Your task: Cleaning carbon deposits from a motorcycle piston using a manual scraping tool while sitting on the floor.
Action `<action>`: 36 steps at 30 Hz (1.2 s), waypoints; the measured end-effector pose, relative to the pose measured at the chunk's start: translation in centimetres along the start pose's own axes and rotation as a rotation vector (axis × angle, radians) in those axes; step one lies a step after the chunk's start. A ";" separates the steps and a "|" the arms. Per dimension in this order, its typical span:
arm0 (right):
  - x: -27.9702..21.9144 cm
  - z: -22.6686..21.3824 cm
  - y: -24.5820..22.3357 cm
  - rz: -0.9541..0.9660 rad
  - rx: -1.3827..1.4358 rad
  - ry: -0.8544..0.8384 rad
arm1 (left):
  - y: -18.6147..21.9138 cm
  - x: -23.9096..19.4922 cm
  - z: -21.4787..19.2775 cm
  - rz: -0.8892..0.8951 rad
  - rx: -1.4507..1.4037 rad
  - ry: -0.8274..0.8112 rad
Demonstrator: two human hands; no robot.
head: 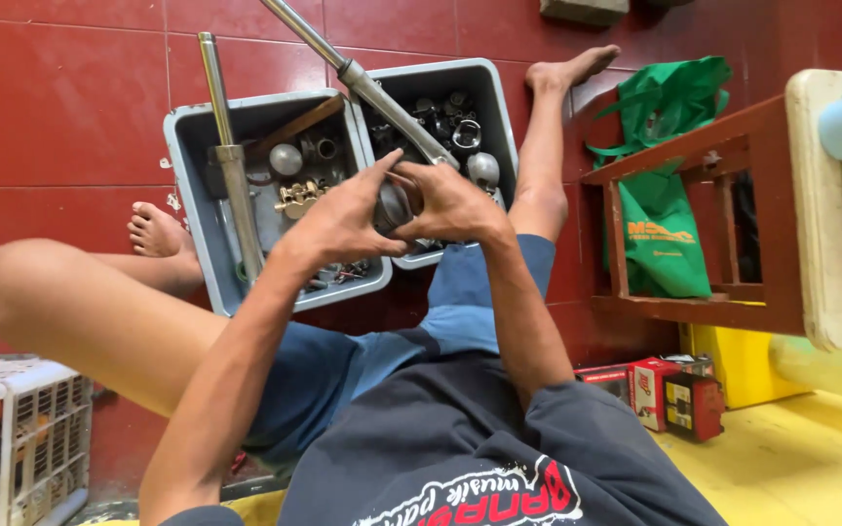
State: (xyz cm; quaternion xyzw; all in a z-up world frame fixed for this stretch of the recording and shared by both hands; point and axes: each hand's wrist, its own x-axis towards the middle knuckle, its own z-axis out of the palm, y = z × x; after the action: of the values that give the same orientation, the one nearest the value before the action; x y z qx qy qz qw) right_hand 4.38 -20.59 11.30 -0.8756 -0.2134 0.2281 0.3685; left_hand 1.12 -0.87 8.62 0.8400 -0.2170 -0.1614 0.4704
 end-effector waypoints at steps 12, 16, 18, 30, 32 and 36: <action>-1.3 -6.3 -11.8 -0.556 0.807 0.713 | 2.2 -1.7 -3.4 -0.072 -1.002 0.490; -2.4 -2.7 -8.5 -0.537 1.338 1.020 | 1.8 -1.5 -5.6 -0.067 -1.624 0.713; -2.1 -0.2 -7.5 -0.246 0.959 1.108 | 2.8 -2.1 -7.3 -0.259 -1.742 0.963; -0.8 4.8 -8.1 -0.443 0.877 1.000 | 3.8 -1.7 -6.1 -0.142 -1.624 0.730; -0.9 4.5 -7.9 -0.480 0.878 1.023 | 3.7 -1.6 -5.8 -0.126 -1.596 0.692; -1.1 4.1 -7.2 -0.621 0.788 0.959 | 3.5 -2.1 -5.1 0.035 -1.513 0.587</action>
State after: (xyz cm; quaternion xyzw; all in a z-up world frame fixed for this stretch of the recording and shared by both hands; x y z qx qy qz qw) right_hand -0.30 -14.36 14.36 -0.5790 -0.1693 -0.2395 0.7608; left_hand 1.02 2.30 14.33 0.2990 0.0701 -0.0303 0.9512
